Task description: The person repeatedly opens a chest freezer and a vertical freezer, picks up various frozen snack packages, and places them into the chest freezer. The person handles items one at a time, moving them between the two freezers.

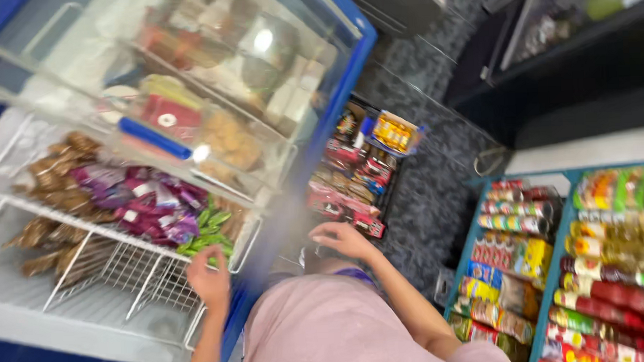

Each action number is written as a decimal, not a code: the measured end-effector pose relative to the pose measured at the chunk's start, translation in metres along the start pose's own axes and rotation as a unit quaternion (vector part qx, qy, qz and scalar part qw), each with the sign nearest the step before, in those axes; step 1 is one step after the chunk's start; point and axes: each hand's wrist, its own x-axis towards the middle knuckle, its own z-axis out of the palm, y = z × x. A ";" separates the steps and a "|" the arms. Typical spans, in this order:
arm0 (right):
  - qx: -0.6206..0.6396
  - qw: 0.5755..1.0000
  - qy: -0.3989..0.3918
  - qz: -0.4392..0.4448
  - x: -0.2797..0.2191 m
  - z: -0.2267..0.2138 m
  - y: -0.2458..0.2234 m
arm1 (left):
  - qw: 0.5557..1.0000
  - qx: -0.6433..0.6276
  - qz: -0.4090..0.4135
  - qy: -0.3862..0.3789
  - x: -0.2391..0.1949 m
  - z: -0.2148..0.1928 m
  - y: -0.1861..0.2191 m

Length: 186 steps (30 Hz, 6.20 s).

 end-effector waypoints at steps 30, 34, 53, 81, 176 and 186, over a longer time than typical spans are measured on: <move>0.054 0.913 0.212 0.344 0.055 -0.056 0.390 | 0.725 0.217 0.454 -0.470 0.002 0.108 0.054; -0.004 0.910 0.153 0.384 0.086 -0.067 0.378 | 0.715 0.236 0.474 -0.456 -0.006 0.106 0.050; -0.517 0.764 -0.322 0.214 0.164 -0.073 0.369 | 0.728 0.240 0.467 -0.440 -0.004 0.107 0.053; -0.477 0.851 -0.036 0.218 -0.013 -0.204 0.364 | 0.733 0.206 0.472 -0.444 0.011 0.117 0.072; 0.114 0.944 0.246 0.188 -0.051 -0.030 0.190 | 0.960 -0.211 -0.032 -0.183 0.056 0.097 0.086; 0.273 0.830 0.333 0.355 -0.068 -0.030 0.327 | 0.913 0.178 0.309 -0.198 0.028 0.125 0.096</move>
